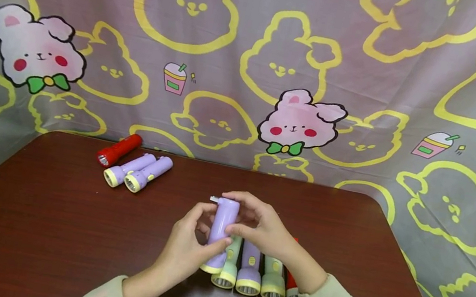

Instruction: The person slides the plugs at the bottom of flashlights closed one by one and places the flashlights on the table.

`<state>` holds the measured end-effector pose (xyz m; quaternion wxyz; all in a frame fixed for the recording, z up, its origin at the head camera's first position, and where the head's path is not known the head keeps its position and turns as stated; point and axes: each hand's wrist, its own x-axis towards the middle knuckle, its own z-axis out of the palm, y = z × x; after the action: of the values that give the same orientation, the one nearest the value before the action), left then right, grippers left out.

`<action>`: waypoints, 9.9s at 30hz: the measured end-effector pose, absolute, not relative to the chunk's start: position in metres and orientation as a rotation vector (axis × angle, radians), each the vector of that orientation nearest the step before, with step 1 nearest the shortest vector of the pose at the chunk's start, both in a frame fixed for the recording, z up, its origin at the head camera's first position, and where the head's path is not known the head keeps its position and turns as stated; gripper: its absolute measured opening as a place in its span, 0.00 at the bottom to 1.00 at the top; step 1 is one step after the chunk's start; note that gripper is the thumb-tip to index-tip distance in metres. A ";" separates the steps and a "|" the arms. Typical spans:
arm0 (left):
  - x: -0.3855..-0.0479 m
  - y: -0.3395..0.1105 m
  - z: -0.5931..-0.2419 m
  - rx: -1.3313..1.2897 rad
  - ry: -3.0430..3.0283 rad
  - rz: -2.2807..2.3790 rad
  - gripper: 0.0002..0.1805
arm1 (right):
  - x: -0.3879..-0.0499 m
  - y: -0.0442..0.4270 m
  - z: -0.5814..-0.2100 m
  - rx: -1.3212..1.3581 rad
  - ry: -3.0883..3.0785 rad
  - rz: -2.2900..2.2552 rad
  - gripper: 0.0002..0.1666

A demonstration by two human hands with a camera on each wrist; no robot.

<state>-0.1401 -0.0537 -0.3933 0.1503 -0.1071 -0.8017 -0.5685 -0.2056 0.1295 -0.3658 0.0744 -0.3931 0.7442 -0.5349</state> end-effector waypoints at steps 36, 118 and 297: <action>-0.139 -0.053 -0.394 -0.355 -2.268 -1.612 0.26 | -0.204 0.131 -0.366 -1.097 2.341 -1.661 0.28; -0.141 -0.054 -0.388 -0.348 -2.336 -1.521 0.26 | -0.196 0.154 -0.375 -1.074 2.524 -1.549 0.30; -0.204 -0.198 -0.395 -0.236 -2.643 -0.954 0.20 | -0.181 0.207 -0.416 -1.133 2.743 -0.545 0.57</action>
<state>-0.2037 -0.1980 -0.3951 0.1600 -0.0826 -0.9253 -0.3338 -0.1814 0.2069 -0.4164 0.0620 -0.3746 0.9074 -0.1801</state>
